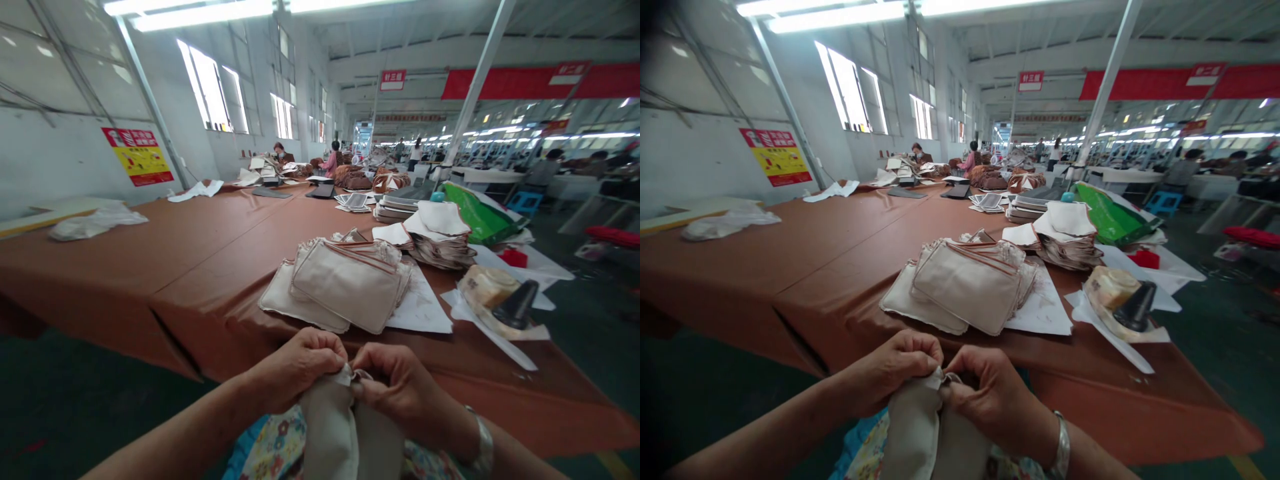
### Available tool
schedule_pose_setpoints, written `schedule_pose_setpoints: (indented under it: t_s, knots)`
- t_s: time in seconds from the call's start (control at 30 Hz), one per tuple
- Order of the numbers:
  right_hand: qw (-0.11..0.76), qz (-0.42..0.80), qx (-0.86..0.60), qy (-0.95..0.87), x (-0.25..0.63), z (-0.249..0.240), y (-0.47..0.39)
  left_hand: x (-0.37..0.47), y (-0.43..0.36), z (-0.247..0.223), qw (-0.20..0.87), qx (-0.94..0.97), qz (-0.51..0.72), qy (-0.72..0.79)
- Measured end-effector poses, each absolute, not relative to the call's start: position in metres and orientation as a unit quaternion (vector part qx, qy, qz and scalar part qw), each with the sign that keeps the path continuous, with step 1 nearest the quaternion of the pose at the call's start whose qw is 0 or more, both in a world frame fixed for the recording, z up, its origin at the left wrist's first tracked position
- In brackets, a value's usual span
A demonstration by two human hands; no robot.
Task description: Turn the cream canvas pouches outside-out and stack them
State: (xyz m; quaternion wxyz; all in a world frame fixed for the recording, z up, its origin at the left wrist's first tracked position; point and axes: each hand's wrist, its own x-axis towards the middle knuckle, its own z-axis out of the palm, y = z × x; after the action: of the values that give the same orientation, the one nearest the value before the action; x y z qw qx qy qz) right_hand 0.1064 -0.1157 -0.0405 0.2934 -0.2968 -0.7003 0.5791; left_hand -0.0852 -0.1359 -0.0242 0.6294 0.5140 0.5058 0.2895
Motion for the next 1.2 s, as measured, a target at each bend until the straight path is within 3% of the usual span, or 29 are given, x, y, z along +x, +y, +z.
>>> schedule_pose_setpoints:
  t_s: [0.07, 0.17, 0.3, 0.4, 0.53, 0.73, 0.9, 1.07, 1.2]
  knots:
    - [0.294, 0.629, -0.309, -0.651, 0.108, -0.043, -0.114, -0.088, -0.135, -0.027, 0.656, 0.496, 0.305, 0.48]
    - [0.304, 0.676, -0.319, -0.591, 0.108, -0.046, -0.112, -0.09, -0.135, -0.022, 0.611, 0.561, 0.297, 0.473]
    - [0.318, 0.671, -0.329, -0.583, 0.107, -0.047, -0.114, -0.088, -0.138, -0.013, 0.514, 0.639, 0.236, 0.521]
    - [0.333, 0.657, -0.342, -0.584, 0.106, -0.047, -0.118, -0.085, -0.141, -0.013, 0.5, 0.637, 0.227, 0.541]
    - [0.369, 0.599, -0.355, -0.615, 0.108, -0.05, -0.124, -0.08, -0.143, -0.017, 0.538, 0.601, 0.239, 0.54]
    - [0.411, 0.527, -0.336, -0.663, 0.109, -0.055, -0.131, -0.07, -0.147, -0.02, 0.681, 0.451, 0.291, 0.498]
    - [0.445, 0.357, -0.224, -0.79, 0.117, -0.05, -0.134, -0.066, -0.155, -0.02, 0.703, 0.41, 0.32, 0.485]
    - [0.379, 0.102, -0.106, -0.914, 0.133, -0.046, -0.133, -0.068, -0.16, -0.02, 0.712, 0.384, 0.323, 0.492]
    - [0.362, 0.011, -0.087, -0.928, 0.139, -0.051, -0.132, -0.071, -0.16, -0.018, 0.738, 0.371, 0.335, 0.453]
